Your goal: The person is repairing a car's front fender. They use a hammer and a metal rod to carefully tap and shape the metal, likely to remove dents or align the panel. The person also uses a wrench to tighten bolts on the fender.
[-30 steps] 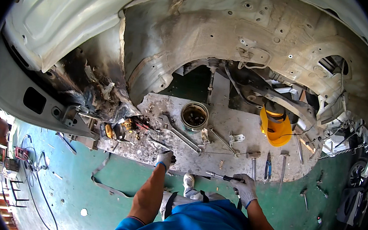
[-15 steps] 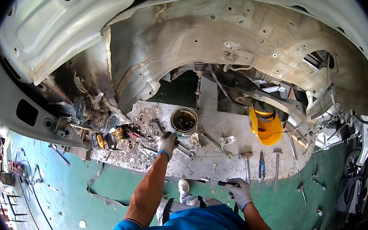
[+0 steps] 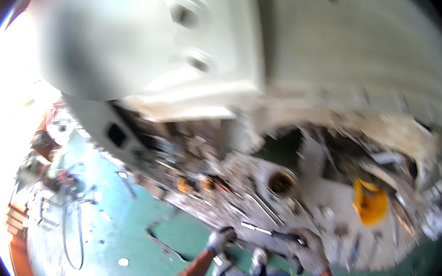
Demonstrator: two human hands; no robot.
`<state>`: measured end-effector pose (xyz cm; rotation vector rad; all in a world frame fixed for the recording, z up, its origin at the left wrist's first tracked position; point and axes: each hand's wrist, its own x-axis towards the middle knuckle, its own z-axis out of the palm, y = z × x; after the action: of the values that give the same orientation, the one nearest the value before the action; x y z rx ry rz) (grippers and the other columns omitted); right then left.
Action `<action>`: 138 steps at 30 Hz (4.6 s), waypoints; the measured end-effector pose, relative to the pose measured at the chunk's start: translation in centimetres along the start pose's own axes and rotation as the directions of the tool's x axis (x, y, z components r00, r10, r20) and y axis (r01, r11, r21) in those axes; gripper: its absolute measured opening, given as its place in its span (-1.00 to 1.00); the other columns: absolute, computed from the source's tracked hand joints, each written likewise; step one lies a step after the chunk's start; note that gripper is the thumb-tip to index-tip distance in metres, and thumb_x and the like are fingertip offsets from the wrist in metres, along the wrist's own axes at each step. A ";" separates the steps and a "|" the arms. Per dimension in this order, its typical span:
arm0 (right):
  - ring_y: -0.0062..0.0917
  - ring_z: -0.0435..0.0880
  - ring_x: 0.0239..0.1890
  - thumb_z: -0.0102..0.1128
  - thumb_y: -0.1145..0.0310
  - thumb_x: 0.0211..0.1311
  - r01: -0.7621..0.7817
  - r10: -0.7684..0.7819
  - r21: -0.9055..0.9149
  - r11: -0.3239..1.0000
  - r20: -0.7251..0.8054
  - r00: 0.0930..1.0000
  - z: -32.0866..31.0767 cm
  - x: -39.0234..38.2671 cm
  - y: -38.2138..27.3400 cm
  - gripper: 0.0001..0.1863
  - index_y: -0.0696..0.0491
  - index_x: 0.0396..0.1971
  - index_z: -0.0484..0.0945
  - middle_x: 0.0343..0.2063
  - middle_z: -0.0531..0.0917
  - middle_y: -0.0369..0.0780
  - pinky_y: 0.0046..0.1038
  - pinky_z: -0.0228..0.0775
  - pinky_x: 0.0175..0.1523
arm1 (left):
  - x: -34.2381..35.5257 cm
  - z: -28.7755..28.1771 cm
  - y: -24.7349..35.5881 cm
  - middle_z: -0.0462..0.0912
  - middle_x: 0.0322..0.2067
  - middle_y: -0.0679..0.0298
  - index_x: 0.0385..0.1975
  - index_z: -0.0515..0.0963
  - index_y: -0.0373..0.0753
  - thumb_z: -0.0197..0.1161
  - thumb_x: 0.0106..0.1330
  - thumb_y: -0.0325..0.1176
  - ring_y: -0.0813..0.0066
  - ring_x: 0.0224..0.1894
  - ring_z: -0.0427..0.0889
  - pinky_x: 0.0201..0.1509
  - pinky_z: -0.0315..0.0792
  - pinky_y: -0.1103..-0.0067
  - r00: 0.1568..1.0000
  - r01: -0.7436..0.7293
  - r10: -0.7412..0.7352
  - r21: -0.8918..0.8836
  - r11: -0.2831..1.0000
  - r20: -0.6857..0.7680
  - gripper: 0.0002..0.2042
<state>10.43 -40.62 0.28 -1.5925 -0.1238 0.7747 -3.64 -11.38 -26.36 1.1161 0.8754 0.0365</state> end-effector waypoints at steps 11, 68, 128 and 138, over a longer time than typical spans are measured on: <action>-0.67 0.65 -0.49 0.38 0.34 0.23 0.977 -0.966 -0.020 0.213 0.144 0.213 14.5 -3.0 -30.1 -0.58 0.23 0.02 0.56 -0.28 0.63 -0.23 -0.63 0.47 -0.47 | -23.2 -1.7 40.8 0.65 0.06 0.01 0.24 0.48 -0.39 0.32 0.37 -0.47 0.31 0.08 0.66 0.18 0.56 0.41 -0.287 -0.594 0.950 0.800 -0.078 -0.121 -0.56; -0.19 0.65 -0.56 0.19 0.27 0.25 0.793 -0.978 -0.592 -0.145 0.208 -0.023 26.0 -1.5 -41.5 -0.63 0.36 -0.48 0.51 -0.68 0.55 0.02 -0.24 0.54 -0.42 | -24.8 -6.4 50.9 0.46 0.23 -0.02 0.33 0.41 -0.38 0.41 0.34 -0.31 0.15 0.23 0.56 0.29 0.47 0.28 -0.408 -0.403 0.895 0.844 -0.354 0.181 -0.41; -0.35 0.73 -0.10 0.10 0.28 0.42 0.611 -0.770 -0.542 -0.576 0.611 -0.184 24.0 -0.3 -43.3 -0.72 0.16 -0.08 0.63 -0.16 0.68 -0.07 -0.36 0.69 -0.09 | -30.0 3.7 48.8 0.60 -0.29 0.28 0.24 0.46 -0.40 0.29 0.42 -0.35 0.66 -0.37 0.52 -0.32 0.42 0.71 -0.295 -0.786 0.955 0.562 -0.258 0.026 -0.55; -0.36 0.78 -0.34 0.19 0.37 0.33 0.214 -0.748 -0.718 -0.662 0.652 -0.128 24.3 -2.2 -43.8 -0.86 0.04 -0.24 0.68 -0.38 0.71 -0.13 -0.34 0.69 -0.25 | -32.2 -0.3 56.6 0.69 -0.09 0.10 0.17 0.54 -0.40 -0.10 0.61 -0.02 0.22 -0.03 0.70 0.15 0.56 0.36 -0.573 -0.560 0.802 0.634 -0.533 0.168 -0.48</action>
<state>11.06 -12.61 41.90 -1.9047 -1.6782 -1.5942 -3.70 1.57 37.40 2.1504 -0.1962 2.0910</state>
